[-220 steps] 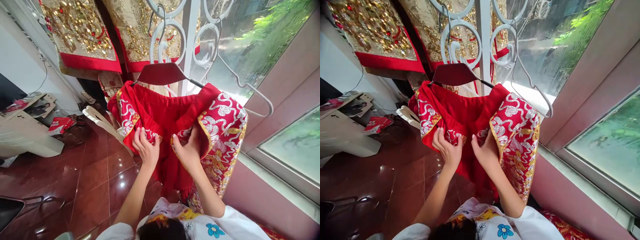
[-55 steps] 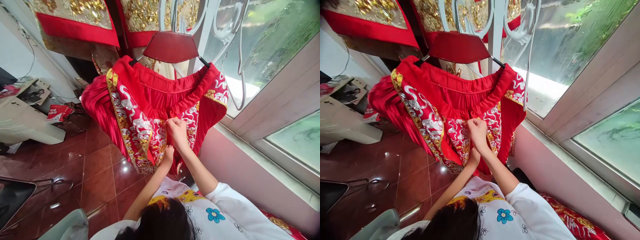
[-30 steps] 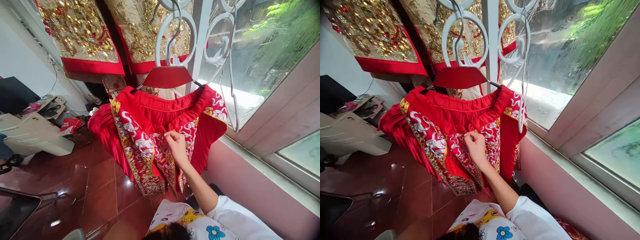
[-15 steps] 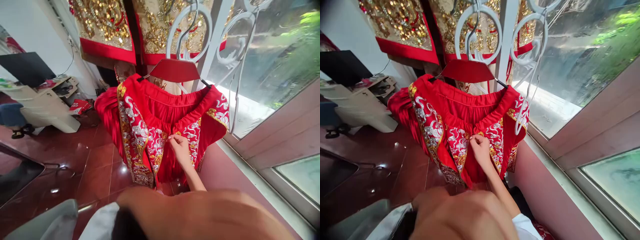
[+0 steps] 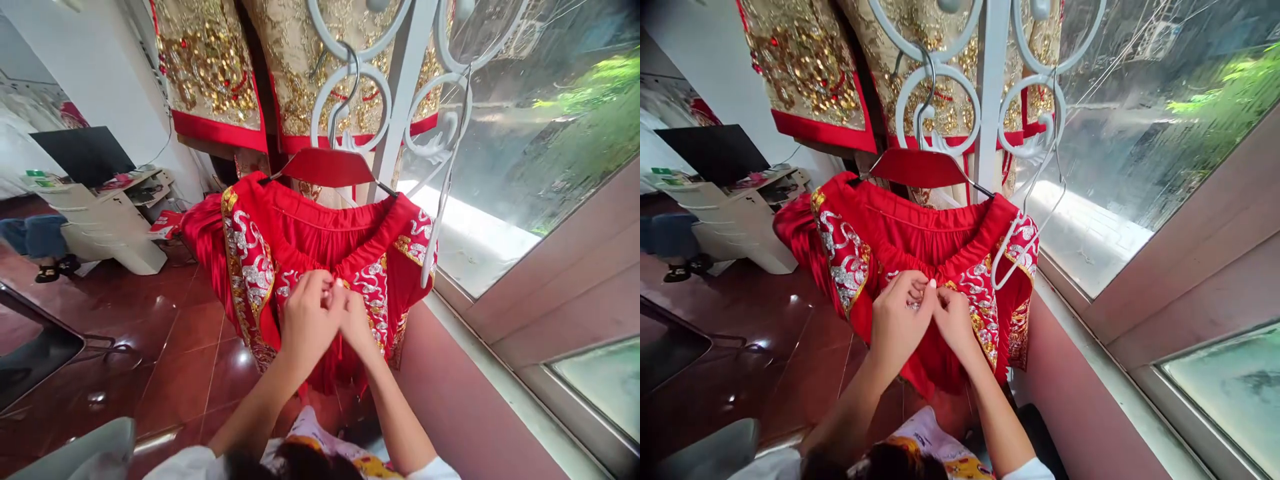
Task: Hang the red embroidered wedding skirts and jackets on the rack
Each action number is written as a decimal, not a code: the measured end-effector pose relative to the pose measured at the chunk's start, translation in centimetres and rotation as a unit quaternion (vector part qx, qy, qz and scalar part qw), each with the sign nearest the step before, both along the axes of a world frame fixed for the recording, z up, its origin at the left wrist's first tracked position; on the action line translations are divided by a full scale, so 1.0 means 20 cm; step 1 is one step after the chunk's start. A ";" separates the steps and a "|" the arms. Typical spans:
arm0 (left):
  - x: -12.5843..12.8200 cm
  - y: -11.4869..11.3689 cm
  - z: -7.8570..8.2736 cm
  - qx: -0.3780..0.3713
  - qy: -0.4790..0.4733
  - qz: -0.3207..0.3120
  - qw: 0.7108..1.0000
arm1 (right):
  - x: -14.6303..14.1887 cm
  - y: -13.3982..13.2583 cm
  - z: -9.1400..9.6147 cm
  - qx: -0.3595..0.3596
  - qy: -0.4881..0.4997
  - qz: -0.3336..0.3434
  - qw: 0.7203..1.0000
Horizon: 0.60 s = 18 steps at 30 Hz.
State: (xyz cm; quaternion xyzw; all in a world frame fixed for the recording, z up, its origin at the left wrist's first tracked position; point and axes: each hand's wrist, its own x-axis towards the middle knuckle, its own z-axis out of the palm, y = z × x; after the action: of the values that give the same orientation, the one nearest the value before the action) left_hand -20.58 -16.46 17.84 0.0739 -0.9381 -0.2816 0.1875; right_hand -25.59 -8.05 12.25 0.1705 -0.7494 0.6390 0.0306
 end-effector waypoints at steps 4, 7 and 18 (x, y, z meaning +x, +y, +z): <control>-0.13 -0.08 -0.02 -0.078 -0.080 0.028 0.993 | 0.01 0.00 -0.01 0.092 0.019 -0.025 0.995; -0.12 -0.08 -0.05 -0.124 -0.110 0.000 0.986 | 0.04 0.01 0.01 0.200 0.029 -0.058 0.978; -0.12 -0.14 -0.19 0.052 -0.048 -0.117 0.991 | 0.11 0.02 0.03 0.254 0.031 -0.244 0.935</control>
State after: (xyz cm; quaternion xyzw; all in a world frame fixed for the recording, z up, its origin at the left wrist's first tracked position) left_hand -22.93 -19.24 14.12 -0.0133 -0.9324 -0.3460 0.1039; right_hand -23.47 -7.67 12.95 0.0043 -0.9040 0.3946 0.1645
